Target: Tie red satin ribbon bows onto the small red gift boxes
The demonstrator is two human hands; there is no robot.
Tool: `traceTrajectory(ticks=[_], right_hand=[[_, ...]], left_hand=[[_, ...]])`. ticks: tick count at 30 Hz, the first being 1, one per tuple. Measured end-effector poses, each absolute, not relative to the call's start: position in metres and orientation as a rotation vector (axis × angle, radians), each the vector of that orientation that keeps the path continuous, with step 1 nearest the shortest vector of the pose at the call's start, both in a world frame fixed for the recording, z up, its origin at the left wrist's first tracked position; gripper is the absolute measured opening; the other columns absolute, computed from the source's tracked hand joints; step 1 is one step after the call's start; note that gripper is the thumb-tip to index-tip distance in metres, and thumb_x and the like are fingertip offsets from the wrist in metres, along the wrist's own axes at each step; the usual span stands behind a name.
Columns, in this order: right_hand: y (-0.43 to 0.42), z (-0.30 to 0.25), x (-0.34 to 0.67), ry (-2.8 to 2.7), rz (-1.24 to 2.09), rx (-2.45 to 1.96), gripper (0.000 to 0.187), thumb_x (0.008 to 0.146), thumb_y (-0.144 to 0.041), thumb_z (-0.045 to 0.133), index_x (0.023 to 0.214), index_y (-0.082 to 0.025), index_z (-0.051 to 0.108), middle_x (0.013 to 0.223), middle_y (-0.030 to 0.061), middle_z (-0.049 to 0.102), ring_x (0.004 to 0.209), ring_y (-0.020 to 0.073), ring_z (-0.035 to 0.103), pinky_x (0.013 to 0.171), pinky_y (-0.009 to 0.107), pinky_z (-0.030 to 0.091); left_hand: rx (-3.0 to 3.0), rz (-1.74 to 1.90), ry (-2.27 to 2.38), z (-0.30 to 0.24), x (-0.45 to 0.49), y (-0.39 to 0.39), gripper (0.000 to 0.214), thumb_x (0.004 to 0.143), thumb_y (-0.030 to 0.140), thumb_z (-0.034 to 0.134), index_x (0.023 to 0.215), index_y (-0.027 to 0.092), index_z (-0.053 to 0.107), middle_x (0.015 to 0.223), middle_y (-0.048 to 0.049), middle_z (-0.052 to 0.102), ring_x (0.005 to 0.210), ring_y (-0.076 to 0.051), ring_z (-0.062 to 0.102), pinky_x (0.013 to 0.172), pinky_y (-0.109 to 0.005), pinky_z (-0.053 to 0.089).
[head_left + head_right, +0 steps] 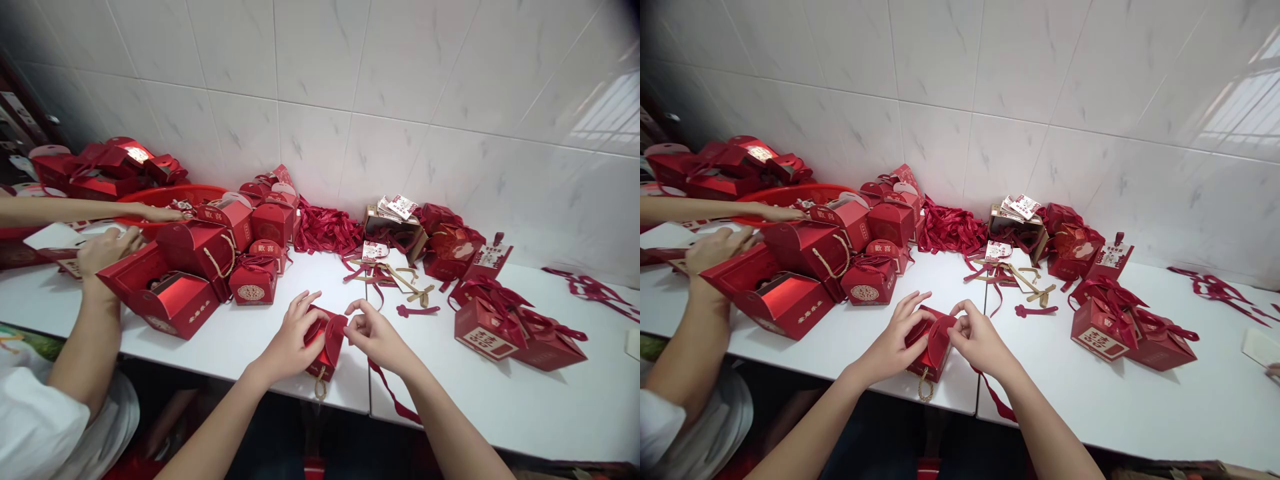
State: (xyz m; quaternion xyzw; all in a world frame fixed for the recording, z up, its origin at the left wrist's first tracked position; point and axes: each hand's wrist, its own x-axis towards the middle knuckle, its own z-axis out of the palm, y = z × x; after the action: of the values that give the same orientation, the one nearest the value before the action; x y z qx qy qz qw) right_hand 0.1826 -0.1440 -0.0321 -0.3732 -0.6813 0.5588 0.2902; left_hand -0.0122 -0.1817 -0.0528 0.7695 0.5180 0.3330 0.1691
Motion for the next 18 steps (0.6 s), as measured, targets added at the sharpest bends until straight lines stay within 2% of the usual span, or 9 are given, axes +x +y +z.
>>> traceTrajectory(ticks=[7, 18], right_hand=[[-0.1432, -0.0319, 0.1830, -1.965, 1.280, -1.055, 0.019, 0.079, -0.020, 0.050, 0.095, -0.023, 0.041, 0.059, -0.0087, 0.046, 0.053, 0.0099, 0.042, 0.051, 0.022, 0.033], [-0.1462, -0.0267, 0.1850, -2.058, 1.197, -1.017, 0.015, 0.082, -0.020, 0.048, 0.095, -0.023, 0.042, 0.060, -0.0075, 0.048, 0.054, 0.0108, 0.043, 0.052, 0.023, 0.033]], left_hand=[[2.135, 0.971, 1.435, -0.0569, -0.0133, -0.1806, 0.018, 0.087, 0.018, 0.044, 0.096, 0.023, 0.059, 0.143, -0.0052, 0.039, 0.137, -0.026, 0.022, 0.110, -0.051, 0.028], [2.141, 0.966, 1.409, -0.0559, -0.0140, -0.1808, 0.020, 0.086, 0.017, 0.046, 0.097, 0.022, 0.061, 0.142, -0.0072, 0.040, 0.135, -0.030, 0.023, 0.108, -0.056, 0.030]])
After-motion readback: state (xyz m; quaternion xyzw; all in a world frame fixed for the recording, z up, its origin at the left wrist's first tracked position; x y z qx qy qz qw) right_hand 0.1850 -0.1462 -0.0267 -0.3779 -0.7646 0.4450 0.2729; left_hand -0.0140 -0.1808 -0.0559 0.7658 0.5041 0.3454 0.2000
